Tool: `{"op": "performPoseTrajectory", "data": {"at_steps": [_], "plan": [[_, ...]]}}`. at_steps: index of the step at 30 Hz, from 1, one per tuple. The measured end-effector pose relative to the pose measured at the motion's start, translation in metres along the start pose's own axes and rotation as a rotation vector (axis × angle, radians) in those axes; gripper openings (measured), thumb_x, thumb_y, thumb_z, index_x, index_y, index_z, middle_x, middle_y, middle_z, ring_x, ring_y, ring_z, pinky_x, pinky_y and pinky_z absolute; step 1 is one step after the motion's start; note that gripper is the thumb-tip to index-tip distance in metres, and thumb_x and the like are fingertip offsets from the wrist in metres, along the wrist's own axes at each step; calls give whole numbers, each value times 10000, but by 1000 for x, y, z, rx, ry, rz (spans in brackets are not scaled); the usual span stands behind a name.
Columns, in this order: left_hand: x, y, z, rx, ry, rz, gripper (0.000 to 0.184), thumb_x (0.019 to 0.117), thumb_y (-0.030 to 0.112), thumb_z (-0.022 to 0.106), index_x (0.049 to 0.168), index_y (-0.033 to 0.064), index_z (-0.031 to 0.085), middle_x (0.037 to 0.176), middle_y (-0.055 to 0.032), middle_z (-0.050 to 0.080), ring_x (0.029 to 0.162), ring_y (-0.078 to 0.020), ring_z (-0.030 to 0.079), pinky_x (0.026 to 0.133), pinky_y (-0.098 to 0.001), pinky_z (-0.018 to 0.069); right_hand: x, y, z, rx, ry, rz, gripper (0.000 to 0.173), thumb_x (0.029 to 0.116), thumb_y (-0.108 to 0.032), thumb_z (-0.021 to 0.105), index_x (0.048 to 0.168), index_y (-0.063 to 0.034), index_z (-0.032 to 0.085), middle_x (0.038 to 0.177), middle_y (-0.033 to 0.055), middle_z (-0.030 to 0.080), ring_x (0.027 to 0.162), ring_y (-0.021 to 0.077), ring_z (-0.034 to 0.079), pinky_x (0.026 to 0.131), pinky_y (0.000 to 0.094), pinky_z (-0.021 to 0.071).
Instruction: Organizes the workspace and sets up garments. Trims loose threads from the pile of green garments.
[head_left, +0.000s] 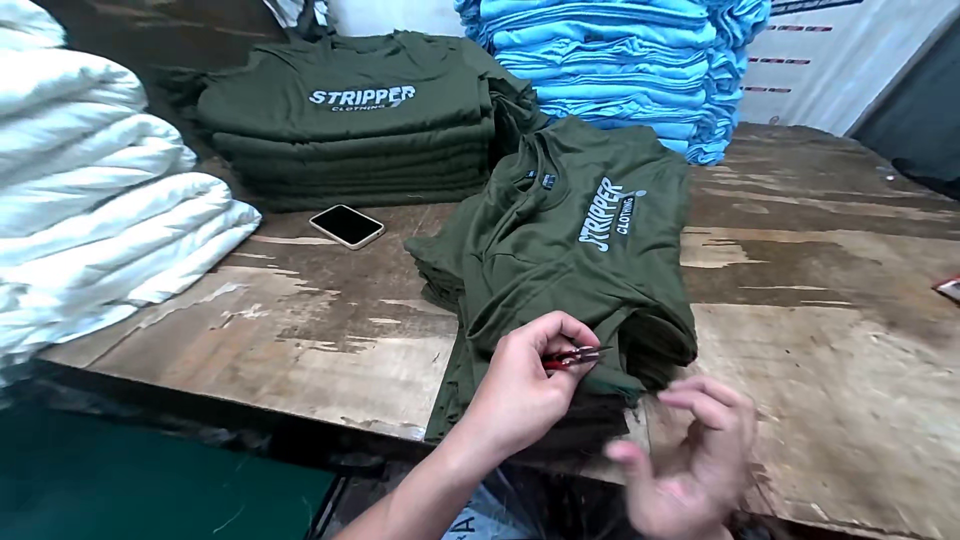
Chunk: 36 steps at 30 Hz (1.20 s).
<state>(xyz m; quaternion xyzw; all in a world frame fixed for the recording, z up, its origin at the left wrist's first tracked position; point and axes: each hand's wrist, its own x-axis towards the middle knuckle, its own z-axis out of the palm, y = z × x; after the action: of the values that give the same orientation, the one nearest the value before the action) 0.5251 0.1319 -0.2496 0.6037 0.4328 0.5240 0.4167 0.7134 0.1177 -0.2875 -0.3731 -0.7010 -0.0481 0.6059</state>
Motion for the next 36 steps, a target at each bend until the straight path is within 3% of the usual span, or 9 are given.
{"op": "performPoseTrajectory", "data": {"at_steps": [5, 9, 12, 16, 22, 24, 28, 33, 36], "plan": [[-8, 2, -1, 24, 21, 40, 134, 917, 136, 749, 1048, 152, 726, 815, 25, 711, 723, -80, 669, 644, -238, 565, -6, 0, 3, 34, 9, -164, 126, 918, -108, 737, 1037, -129, 771, 1007, -2, 695, 965, 106, 673, 892, 274, 582], [-33, -8, -5, 411, 161, 494, 256, 923, 348, 767, 1138, 210, 775, 1045, 56, 714, 950, -60, 665, 839, -282, 577, -18, 3, -21, 3, -55, -183, 124, 982, -126, 638, 1061, -179, 718, 1048, -50, 644, 1017, 71, 637, 937, 240, 540], [-41, -14, 1, 795, 290, 888, 210, 986, 220, 649, 1189, 241, 698, 1041, 7, 685, 928, -155, 596, 896, -381, 425, -21, 2, -22, -6, -60, -167, 105, 991, -143, 632, 1060, -176, 704, 1051, -42, 637, 1029, 68, 637, 943, 234, 543], [-32, -19, 10, 922, 263, 1104, 230, 1004, 134, 609, 1219, 131, 694, 1047, -56, 692, 909, -201, 569, 872, -372, 415, -18, -3, -14, 35, -33, -144, 100, 981, -139, 649, 1053, -168, 712, 1043, -30, 655, 1018, 76, 648, 930, 233, 552], [-17, -4, 3, 738, 60, 699, 197, 977, 344, 680, 1112, 211, 732, 947, 27, 680, 862, -129, 627, 775, -358, 493, -18, -2, -26, 313, -207, 5, 51, 973, -163, 711, 1012, -180, 739, 1020, -41, 708, 974, 67, 690, 875, 229, 597], [4, 4, -21, 688, 8, 534, 140, 880, 165, 667, 981, 152, 763, 877, 21, 679, 821, -112, 654, 738, -342, 565, -19, -1, -37, 415, -489, 27, 51, 964, -132, 719, 964, -147, 768, 987, 0, 738, 980, 105, 698, 893, 265, 592], [37, 34, -61, 816, 547, 231, 253, 946, 172, 728, 1134, 19, 657, 1026, -171, 646, 921, -303, 643, 811, -497, 542, -9, -8, -60, 26, -1198, -74, 208, 949, -335, 723, 935, -137, 787, 878, 63, 743, 851, 239, 719, 789, 442, 558], [5, 31, -11, 902, 215, 383, 297, 863, 276, 758, 1116, 133, 700, 870, -11, 654, 765, -176, 657, 680, -411, 577, 10, -16, -49, -52, -687, 6, 441, 871, -588, 747, 846, -148, 738, 851, 66, 660, 836, 209, 652, 739, 394, 562], [39, 2, -15, 969, 330, 416, 171, 886, 50, 695, 1058, 42, 700, 843, -127, 664, 782, -320, 680, 691, -513, 559, 8, -13, -7, -214, -450, -197, 324, 961, -534, 639, 1149, -283, 725, 1110, 40, 691, 1053, 220, 646, 946, 443, 494]]}}
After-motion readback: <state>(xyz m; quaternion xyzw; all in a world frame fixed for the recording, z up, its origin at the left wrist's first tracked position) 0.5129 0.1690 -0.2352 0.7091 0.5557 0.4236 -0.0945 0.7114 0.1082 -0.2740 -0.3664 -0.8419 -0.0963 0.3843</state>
